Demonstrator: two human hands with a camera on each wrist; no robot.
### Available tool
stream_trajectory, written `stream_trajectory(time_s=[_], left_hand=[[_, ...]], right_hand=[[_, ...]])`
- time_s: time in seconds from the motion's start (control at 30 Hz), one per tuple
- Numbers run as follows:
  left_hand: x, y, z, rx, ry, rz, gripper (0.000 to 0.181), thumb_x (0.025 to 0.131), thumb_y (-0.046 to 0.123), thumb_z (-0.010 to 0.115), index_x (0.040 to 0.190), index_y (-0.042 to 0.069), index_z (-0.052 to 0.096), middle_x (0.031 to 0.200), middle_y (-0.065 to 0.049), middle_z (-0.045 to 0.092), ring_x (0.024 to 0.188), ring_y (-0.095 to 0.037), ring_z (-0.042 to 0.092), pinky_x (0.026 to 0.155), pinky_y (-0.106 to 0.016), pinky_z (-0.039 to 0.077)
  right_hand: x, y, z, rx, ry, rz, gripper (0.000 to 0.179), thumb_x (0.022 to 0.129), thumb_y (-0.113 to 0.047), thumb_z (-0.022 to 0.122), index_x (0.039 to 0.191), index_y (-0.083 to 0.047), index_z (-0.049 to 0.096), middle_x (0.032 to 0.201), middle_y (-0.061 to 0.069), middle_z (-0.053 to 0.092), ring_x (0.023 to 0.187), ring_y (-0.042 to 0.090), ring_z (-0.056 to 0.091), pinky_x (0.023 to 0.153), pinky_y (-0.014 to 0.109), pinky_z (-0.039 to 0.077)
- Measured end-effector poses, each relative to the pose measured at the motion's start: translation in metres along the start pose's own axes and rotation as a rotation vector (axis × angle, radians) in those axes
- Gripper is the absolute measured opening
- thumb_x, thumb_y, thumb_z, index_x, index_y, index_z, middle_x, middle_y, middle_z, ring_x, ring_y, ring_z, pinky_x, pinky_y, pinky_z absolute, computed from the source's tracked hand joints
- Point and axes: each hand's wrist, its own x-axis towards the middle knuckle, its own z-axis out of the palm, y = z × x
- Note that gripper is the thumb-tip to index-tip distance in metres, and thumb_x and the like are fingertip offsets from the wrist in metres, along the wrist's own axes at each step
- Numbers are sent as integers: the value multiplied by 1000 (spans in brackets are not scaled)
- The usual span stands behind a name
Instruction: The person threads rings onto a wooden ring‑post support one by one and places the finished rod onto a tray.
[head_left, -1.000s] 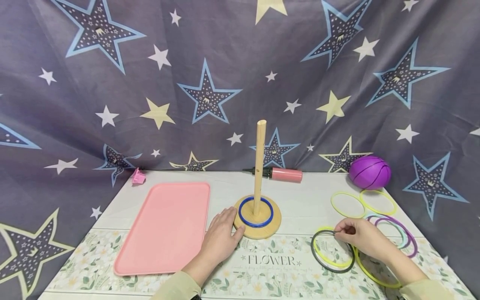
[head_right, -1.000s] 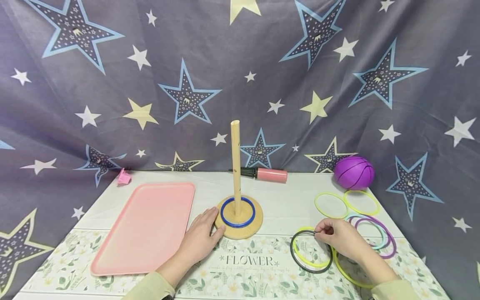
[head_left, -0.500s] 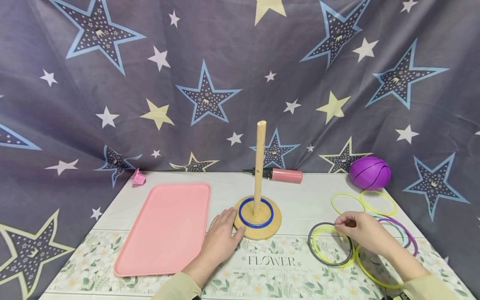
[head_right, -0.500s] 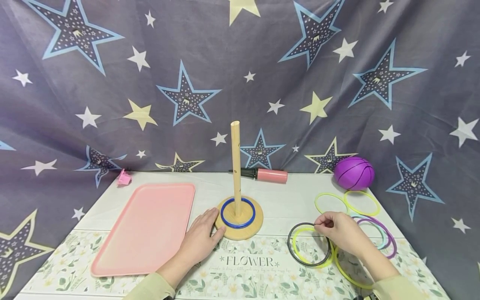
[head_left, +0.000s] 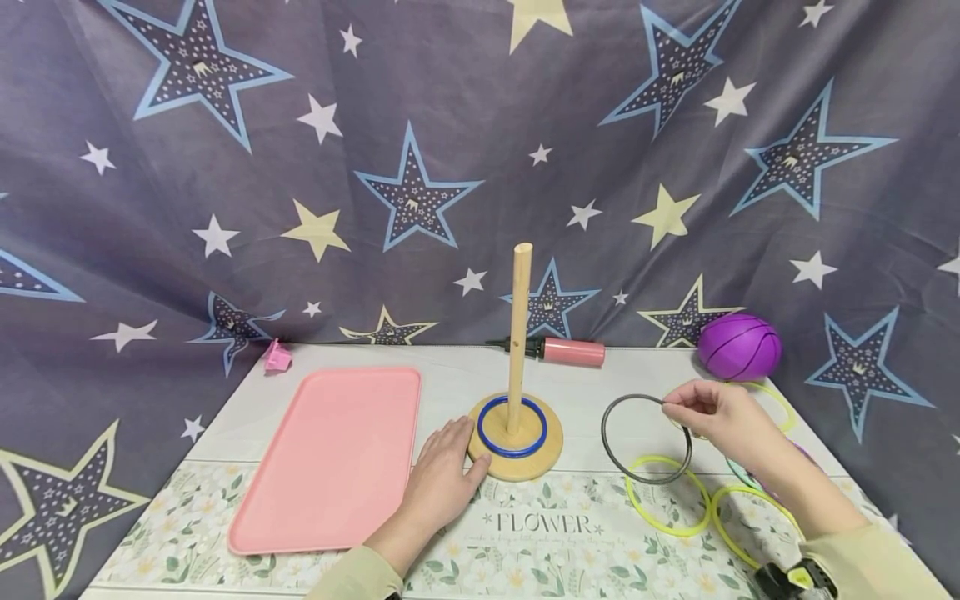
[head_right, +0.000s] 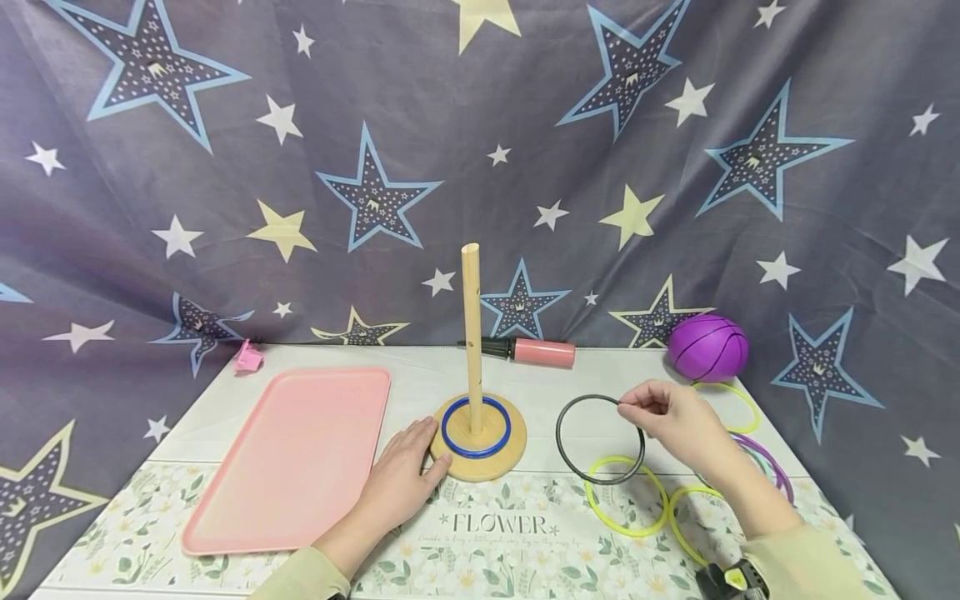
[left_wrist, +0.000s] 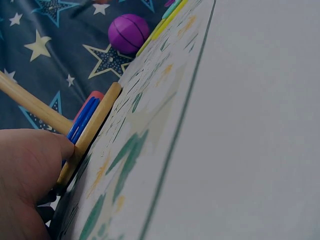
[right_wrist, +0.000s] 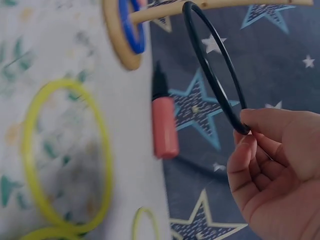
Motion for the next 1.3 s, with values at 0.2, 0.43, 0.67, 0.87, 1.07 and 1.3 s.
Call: stream_trajectory(time_s=[0.2, 0.43, 0.67, 0.87, 1.07, 1.3], left_hand=[[1, 0, -1, 6, 0, 5, 68, 110, 35, 68, 159, -9, 50, 167, -26, 47, 159, -43, 40, 134, -58, 24], [3, 1, -3, 6, 0, 8, 69, 110, 35, 68, 159, -9, 50, 167, -26, 47, 159, -43, 40, 134, -58, 24], [3, 2, -3, 7, -7, 8, 69, 110, 36, 67, 159, -9, 50, 168, -26, 46, 159, -42, 39, 134, -58, 24], [3, 1, -3, 4, -5, 7, 68, 110, 36, 68, 159, -9, 50, 168, -25, 47, 159, -43, 40, 134, -58, 23], [2, 0, -3, 7, -3, 5, 68, 111, 36, 67, 159, -9, 50, 168, -25, 47, 159, -42, 40, 134, -58, 23], [-1, -1, -2, 7, -13, 6, 68, 110, 35, 67, 159, -9, 50, 168, -26, 46, 159, -42, 40, 134, -59, 24]], right_hand=[[6, -28, -14, 50, 35, -61, 24, 108, -25, 76, 117, -3, 76, 84, 2, 68, 76, 15, 63, 64, 28, 51], [15, -64, -24, 94, 60, -110, 23, 107, -22, 77, 118, -2, 76, 86, 5, 69, 77, 17, 63, 64, 27, 51], [24, -94, -24, 142, 135, -144, 24, 107, -22, 78, 120, -2, 76, 89, -3, 73, 77, 15, 64, 66, 25, 49], [33, -119, -17, 241, 201, -190, 24, 106, -18, 79, 118, 1, 75, 88, -9, 74, 76, 13, 66, 69, 22, 53], [42, -143, -10, 333, 243, -225, 21, 104, -18, 80, 114, 0, 75, 87, -9, 74, 75, 12, 65, 68, 21, 57], [55, -162, -2, 441, 285, -258, 16, 103, -14, 81, 110, -1, 77, 85, -9, 75, 73, 11, 65, 69, 22, 58]])
